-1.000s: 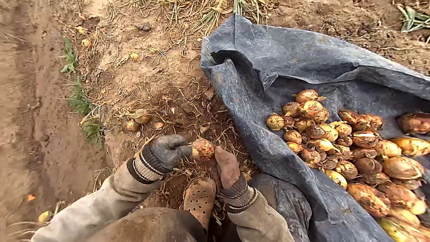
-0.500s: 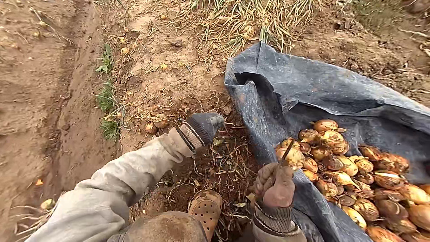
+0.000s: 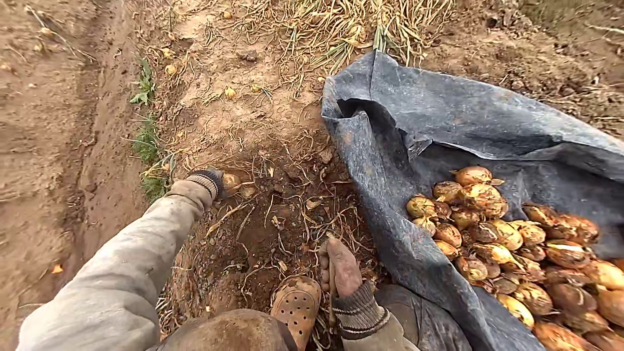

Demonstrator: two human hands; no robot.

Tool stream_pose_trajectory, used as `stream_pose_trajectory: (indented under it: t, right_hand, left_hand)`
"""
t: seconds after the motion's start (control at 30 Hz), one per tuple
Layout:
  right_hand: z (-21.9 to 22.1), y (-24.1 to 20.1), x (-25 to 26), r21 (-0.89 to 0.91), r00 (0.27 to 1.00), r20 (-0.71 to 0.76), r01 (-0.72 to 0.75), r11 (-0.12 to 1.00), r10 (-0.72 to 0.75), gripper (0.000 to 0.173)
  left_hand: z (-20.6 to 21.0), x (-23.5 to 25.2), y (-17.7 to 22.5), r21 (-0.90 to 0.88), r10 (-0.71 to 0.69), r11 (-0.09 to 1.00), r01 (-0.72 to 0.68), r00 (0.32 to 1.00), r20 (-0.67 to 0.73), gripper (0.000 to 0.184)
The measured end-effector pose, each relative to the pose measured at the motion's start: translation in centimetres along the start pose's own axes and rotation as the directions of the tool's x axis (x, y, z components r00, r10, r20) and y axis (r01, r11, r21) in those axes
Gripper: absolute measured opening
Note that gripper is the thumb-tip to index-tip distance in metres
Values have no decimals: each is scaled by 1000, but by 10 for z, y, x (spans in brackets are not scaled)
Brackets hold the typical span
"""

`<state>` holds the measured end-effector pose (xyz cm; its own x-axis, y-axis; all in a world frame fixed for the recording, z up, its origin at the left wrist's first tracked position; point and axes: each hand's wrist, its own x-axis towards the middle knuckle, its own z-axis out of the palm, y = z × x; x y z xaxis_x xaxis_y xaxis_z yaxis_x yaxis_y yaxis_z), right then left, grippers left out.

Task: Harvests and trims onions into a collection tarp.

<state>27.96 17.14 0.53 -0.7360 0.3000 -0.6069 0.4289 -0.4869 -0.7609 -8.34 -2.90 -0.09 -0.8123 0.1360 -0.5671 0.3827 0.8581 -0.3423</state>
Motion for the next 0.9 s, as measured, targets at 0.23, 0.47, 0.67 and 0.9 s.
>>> stream_pose_trajectory:
  t: [0.23, 0.47, 0.67, 0.9]
  right_hand:
    - [1, 13, 8, -261, 995, 65, -60, 964, 79, 51]
    - [5, 21, 10, -355, 993, 63, -75, 932, 104, 54]
    - [4, 21, 12, -415, 988, 69, -96, 905, 137, 55]
    - [2, 20, 21, -460, 977, 161, -51, 887, 140, 65]
  left_hand:
    - [18, -61, 15, 112, 188, 978, -173, 973, -133, 33]
    - [72, -89, 37, -266, 9, 962, -64, 980, -200, 78]
    - [99, -83, 33, -311, 120, 920, -240, 926, -359, 29]
    - [77, -162, 52, -834, 104, 264, -484, 874, -475, 15]
